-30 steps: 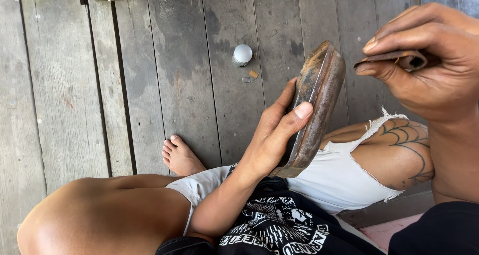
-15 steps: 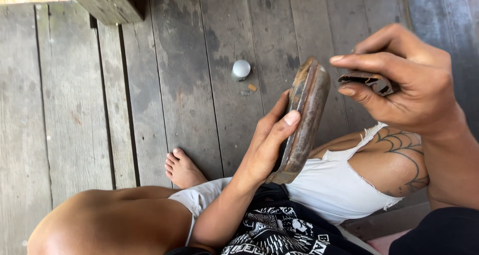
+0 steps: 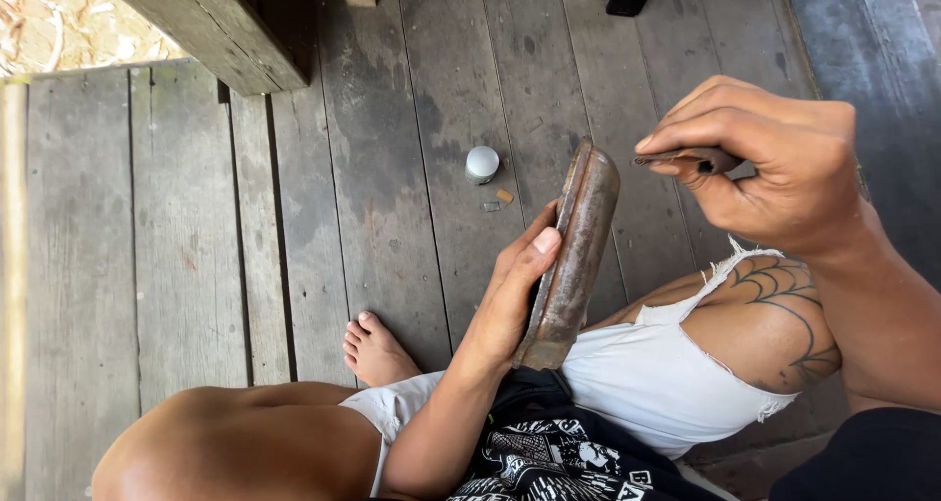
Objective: Sanding a curved wooden component manually using a piece of sandpaper while sitting on a wooden floor.
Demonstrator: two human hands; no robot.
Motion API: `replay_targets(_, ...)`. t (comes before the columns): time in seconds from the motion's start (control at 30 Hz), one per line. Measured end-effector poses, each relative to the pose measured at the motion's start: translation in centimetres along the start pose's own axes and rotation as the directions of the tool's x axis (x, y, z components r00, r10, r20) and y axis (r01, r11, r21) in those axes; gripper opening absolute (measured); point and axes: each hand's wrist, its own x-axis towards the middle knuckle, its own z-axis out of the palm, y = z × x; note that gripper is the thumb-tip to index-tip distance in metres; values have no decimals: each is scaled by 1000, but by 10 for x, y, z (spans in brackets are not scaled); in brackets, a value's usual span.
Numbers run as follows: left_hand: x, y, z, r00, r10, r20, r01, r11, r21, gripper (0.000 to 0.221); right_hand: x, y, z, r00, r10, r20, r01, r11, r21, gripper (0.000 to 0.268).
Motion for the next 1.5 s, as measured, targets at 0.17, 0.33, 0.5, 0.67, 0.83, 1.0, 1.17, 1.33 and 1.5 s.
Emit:
replay_targets(0.17, -6, 0, -2, 999, -12, 40, 20, 982, -190, 88, 3, 4, 5, 993, -118, 6, 117, 992, 39, 26)
replay_targets(0.33, -11, 1, -4, 999, -49, 15, 51, 974, -222, 86, 7, 1, 9, 977, -213, 29, 211, 975, 70, 22)
replay_targets(0.5, -17, 1, -9, 999, -21, -33, 16, 986, -166, 75, 10, -6, 8, 974, -223, 21, 222, 973, 63, 24)
replay_targets(0.67, -18, -9, -20, 1000, -6, -14, 2, 971, -237, 64, 9, -2, 11, 983, -185, -3, 184, 981, 65, 22)
replay_targets(0.83, -19, -7, -19, 1000, 27, 5, -25, 971, -237, 63, 11, -1, 12, 980, -192, 51, 187, 979, 85, 28)
replay_targets(1.0, -19, -5, -14, 997, 24, 79, 0, 956, -294, 62, 9, 4, 10, 977, -200, 71, 194, 977, 83, 33)
replay_targets(1.17, -20, -11, -19, 999, -19, 32, 28, 952, -304, 62, 8, 1, 5, 980, -184, 81, 173, 976, 132, 35)
replay_targets(1.33, -24, -2, -16, 994, -108, -14, 101, 960, -262, 67, 10, 3, 3, 965, -248, 79, 237, 963, 129, 34)
replay_targets(1.5, -21, -9, -18, 997, -63, -46, 54, 984, -171, 63, 12, 4, 5, 949, -313, 30, 307, 942, 138, 23)
